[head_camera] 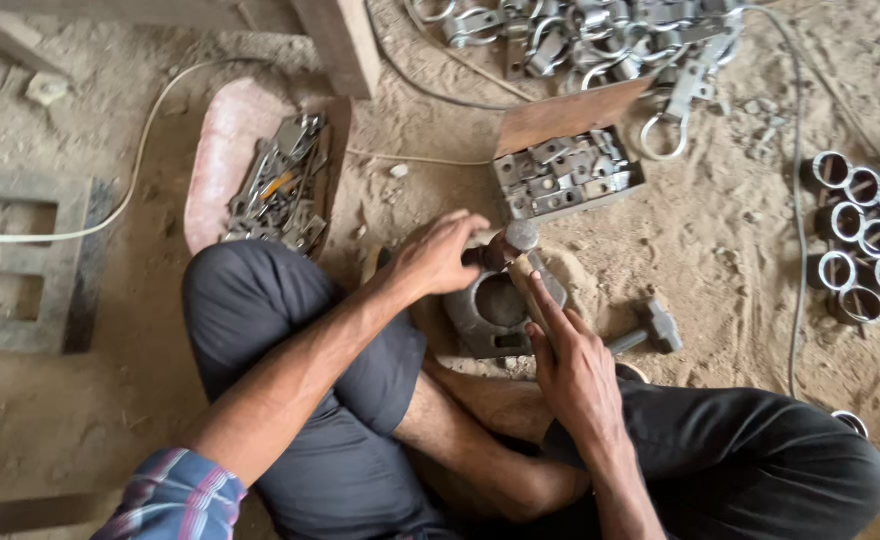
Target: The person uses a hammer to strike a metal component placed on a large hexagonal metal block, then handles various small metal rings and pins from nearby containers.
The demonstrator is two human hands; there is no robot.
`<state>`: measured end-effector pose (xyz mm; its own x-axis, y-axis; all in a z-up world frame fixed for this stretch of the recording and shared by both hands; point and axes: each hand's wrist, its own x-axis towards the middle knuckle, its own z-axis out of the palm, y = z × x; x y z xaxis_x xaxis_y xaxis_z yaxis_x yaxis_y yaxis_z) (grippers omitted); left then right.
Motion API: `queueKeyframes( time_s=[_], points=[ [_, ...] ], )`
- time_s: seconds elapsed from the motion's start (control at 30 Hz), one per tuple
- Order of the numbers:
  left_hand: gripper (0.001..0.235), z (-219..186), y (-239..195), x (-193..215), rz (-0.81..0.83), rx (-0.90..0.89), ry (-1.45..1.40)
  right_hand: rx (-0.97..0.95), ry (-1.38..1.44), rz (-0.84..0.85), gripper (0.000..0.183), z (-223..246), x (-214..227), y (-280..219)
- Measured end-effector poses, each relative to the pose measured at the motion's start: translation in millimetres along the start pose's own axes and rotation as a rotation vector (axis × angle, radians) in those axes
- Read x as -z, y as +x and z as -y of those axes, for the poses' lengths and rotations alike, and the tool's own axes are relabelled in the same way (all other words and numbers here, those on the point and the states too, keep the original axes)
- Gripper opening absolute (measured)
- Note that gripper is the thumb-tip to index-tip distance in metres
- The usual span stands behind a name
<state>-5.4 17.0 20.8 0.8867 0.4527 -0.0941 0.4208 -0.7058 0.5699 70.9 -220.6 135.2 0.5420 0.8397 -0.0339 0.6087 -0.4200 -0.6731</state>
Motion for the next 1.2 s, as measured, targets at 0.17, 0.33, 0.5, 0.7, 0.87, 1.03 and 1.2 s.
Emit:
queueKeyframes(
  time_s=[0.17,0.33,0.5,0.7,0.87,1.03,1.2],
  points=[
    [0.064,13,4,-37,-0.144,-0.139,-0.023,0.069,0.037,-0.104,0.058,-14,3,-3],
    [0.046,-2,5,8,-0.087,0.132,-0.016,-0.048,-0.01,-0.006,0.064,-8,12,0],
    [0.044,-21,19,47,-0.238,0.051,-0.001,-0.169,-0.063,0.102,0.066,-1,18,0],
    [0.046,-47,65,31,-0.277,-0.043,-0.048,-0.035,0.023,-0.013,0.069,-10,21,-1],
    [0.045,-77,106,24,-0.288,-0.122,0.02,-0.127,-0.014,0.073,0.068,-14,21,-1],
    [0.052,-94,158,5,-0.228,-0.033,-0.01,-0.15,-0.002,0.098,0.068,-14,25,3],
    [0.072,-87,187,-31,-0.446,-0.268,-0.02,-0.143,-0.005,0.098,0.068,-15,25,3]
  ],
)
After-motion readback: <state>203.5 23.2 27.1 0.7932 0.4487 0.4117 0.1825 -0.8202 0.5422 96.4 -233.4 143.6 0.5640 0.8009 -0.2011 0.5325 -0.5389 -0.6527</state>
